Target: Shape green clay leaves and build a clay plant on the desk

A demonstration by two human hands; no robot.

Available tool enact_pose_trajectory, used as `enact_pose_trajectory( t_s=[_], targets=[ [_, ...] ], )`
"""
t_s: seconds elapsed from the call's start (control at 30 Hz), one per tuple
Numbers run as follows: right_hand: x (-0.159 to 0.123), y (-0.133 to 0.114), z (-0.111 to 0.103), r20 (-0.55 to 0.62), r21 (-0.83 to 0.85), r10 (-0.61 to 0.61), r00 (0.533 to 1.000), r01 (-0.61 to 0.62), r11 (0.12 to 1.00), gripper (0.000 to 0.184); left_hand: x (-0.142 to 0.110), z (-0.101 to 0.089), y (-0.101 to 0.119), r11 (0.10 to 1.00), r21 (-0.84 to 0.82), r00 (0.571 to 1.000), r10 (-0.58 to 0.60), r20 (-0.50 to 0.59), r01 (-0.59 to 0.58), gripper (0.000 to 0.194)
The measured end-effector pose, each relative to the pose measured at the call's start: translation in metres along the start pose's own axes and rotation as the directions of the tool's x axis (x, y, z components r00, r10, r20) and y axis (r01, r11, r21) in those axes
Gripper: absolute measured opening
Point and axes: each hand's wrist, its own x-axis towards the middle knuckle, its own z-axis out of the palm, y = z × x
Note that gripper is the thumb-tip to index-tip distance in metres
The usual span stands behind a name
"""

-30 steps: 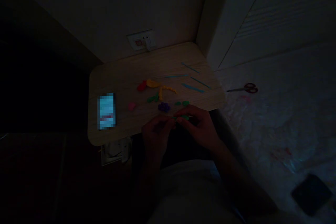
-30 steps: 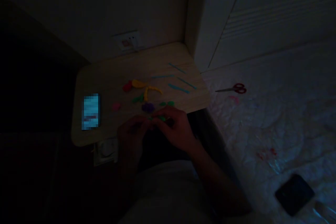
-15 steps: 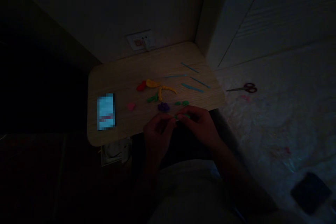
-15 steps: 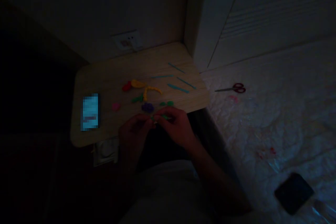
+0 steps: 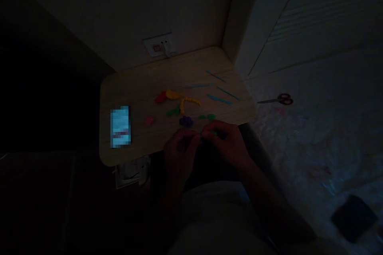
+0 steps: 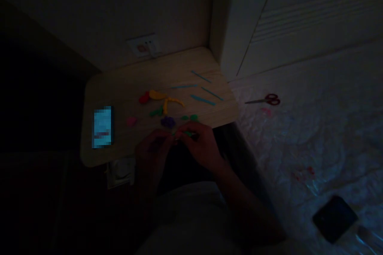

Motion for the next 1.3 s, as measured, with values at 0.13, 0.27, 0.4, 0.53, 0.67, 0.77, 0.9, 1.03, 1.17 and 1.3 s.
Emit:
enact_pose_trajectory(
  t_s=[0.13,0.27,0.4,0.53,0.67,0.77,0.9,1.03,1.17,1.3],
  targets=[
    [-0.001,-0.005,-0.001,-0.001,0.065,0.088,0.996,-0.087,0.994,0.014,0.0,-0.002,-0.003,0.999,-0.006,0.999,-0.052,-0.007,0.052,0.012],
    [0.0,-0.01,-0.004,0.049,0.106,0.158,0.986,-0.163,0.981,0.024,0.0,-0.004,-0.006,0.997,-0.019,0.998,-0.069,0.002,0.069,0.015],
    [0.002,-0.009,-0.005,0.024,0.077,0.143,0.989,-0.144,0.987,0.024,0.0,-0.005,-0.008,0.997,-0.023,0.998,-0.068,0.017,0.069,0.014],
    [0.003,-0.005,-0.003,0.03,0.031,0.111,0.993,-0.112,0.993,0.018,0.0,-0.006,-0.008,0.996,-0.032,0.996,-0.078,0.031,0.079,0.015],
    [0.001,-0.001,-0.001,0.015,-0.033,0.042,0.999,-0.042,0.999,0.016,0.0,-0.005,-0.009,0.994,-0.041,0.995,-0.095,0.037,0.097,0.017],
    [0.0,0.0,0.0,0.01,-0.037,0.013,1.0,-0.013,0.999,0.016,0.001,-0.004,-0.009,0.987,-0.112,0.993,-0.111,0.037,0.115,0.02],
    [0.0,-0.001,0.0,-0.005,-0.019,0.036,0.999,-0.036,0.999,0.014,0.002,-0.001,-0.007,0.994,-0.104,0.999,-0.032,0.029,0.035,0.027],
    [0.0,-0.006,0.0,-0.006,0.026,0.109,0.994,-0.108,0.994,0.015,0.002,0.001,-0.004,0.994,-0.002,0.992,0.11,0.057,-0.11,0.016],
    [-0.001,-0.008,-0.003,-0.007,0.096,0.187,0.982,-0.185,0.978,0.024,0.002,0.0,-0.004,0.99,0.034,0.99,0.138,0.041,-0.14,0.012],
    [0.0,-0.01,-0.006,-0.016,0.115,0.225,0.974,-0.221,0.968,0.026,0.002,-0.002,-0.002,0.995,0.02,0.995,0.095,0.022,-0.095,0.014]
  ],
)
